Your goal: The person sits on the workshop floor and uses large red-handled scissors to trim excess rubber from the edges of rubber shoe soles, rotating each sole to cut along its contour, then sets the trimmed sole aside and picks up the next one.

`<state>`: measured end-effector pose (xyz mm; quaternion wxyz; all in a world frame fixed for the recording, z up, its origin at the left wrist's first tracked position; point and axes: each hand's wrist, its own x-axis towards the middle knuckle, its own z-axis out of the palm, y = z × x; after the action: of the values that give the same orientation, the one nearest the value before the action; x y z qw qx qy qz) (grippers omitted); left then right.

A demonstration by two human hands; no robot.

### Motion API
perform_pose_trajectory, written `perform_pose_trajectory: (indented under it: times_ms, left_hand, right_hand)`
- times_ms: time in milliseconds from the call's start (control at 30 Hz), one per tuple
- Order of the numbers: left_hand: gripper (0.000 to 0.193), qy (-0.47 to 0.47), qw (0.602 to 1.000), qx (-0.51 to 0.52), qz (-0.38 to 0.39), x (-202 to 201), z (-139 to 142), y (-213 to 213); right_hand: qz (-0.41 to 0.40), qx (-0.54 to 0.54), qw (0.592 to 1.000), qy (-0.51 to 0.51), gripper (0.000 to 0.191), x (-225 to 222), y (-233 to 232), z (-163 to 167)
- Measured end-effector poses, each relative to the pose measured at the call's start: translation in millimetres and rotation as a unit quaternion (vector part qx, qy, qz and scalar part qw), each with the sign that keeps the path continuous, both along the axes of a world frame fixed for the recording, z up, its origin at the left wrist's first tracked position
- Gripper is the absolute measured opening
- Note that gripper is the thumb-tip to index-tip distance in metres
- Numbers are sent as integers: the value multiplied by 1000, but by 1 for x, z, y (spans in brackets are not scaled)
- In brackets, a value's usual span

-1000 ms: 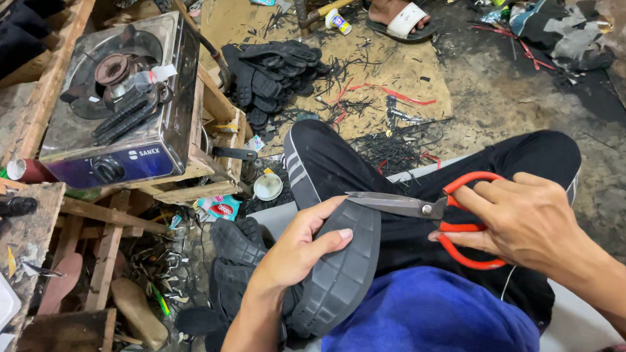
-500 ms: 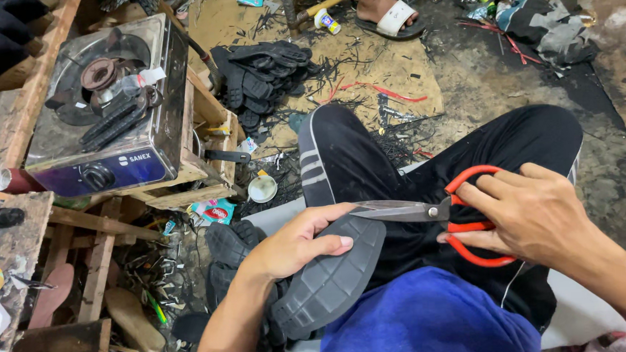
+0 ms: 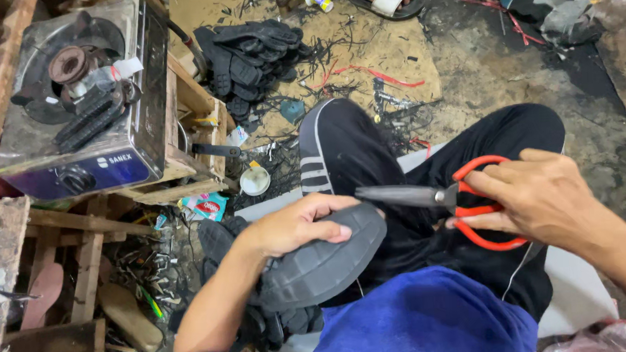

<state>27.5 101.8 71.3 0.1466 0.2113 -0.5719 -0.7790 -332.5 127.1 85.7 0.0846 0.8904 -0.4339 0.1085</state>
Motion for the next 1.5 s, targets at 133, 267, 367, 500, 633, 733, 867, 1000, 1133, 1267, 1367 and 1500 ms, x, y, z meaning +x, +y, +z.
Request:
perform_pose_trajectory:
  times_ms: [133, 267, 367, 500, 633, 733, 867, 1000, 1133, 1267, 1367, 1500]
  left_hand:
    - [43, 24, 967, -122, 221, -24, -1, -9]
    - [35, 85, 935, -91, 332, -52, -2, -30]
    - [33, 104, 919, -76, 372, -69, -4, -56]
    - [40, 121, 892, -85, 427, -86, -2, -94]
    - [39, 105, 878, -84, 459, -91, 2, -122]
    - [39, 103, 872, -77, 473, -95, -1, -139]
    - [38, 73, 867, -81, 486, -104, -8, -157]
    - [36, 93, 870, -62, 480, -108, -14, -171]
    - [37, 68, 870, -73, 482, -113, -18, -179]
    - [35, 60, 870, -60, 485, -117, -23, -188]
    - [34, 95, 856, -34, 508, -118, -29, -199]
    - [33, 165, 819, 31, 548, -120, -42, -214]
  right_hand:
    - [-190, 192, 946, -180, 55, 3, -21, -9]
    - [-213, 258, 895, -293, 43, 10, -48, -13]
    - [-204, 254, 888, -324, 43, 11, -72, -14]
    - [-205, 243, 898, -305, 44, 13, -110, -13]
    - [-158, 172, 936, -264, 42, 17, -142, -13]
    - [-138, 168, 941, -258, 46, 20, -162, -16]
    - [-116, 184, 934, -285, 46, 18, -179, -24]
    - [-150, 320, 875, -331, 47, 10, -195, -34]
    - [-146, 354, 860, -338, 43, 0, -203, -47]
    - [-161, 425, 796, -400, 31, -7, -209, -70]
    - [-86, 425, 723, -538, 23, -6, -213, -90]
    - [-72, 448, 664, -594, 34, 13, -200, -119]
